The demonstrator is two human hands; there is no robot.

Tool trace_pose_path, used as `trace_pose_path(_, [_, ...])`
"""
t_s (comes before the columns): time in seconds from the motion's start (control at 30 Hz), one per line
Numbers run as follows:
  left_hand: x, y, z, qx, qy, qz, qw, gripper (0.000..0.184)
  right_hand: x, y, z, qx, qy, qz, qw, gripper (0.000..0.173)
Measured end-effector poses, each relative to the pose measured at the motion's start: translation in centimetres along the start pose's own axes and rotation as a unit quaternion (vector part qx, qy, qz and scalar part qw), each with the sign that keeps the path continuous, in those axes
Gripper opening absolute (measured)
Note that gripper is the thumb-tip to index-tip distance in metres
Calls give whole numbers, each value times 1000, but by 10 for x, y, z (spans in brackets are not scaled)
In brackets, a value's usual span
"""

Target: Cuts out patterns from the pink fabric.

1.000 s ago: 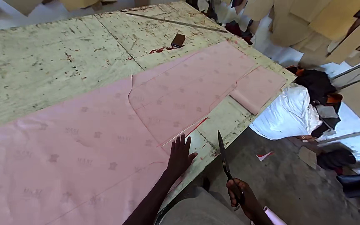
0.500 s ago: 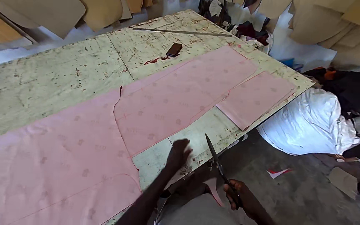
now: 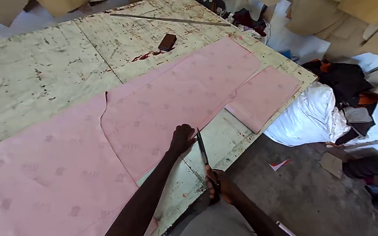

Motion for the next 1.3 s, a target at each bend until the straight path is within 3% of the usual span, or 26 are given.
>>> trace_pose_path(0.23, [1, 9, 7, 63, 7, -7, 998, 27, 59, -17, -17, -30, -86, -79, 993, 45])
trace_pose_path(0.5, [2, 10, 13, 56, 58, -10, 997, 21, 97, -43, -2, -21, -139, -135, 981, 44])
trace_pose_path(1.3, [0, 9, 14, 26, 98, -4, 995, 22, 84, -56, 3, 3, -80, -207, 975, 37])
Point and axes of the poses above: each hand's wrist, its own y-axis away from the middle knuckle, its own x-axis out of the palm, z = x × y, the point moved 3 cm from there along -y, towards the middle knuckle, and after that the axes turned 10 degrees about y, right-handed, at the moved point
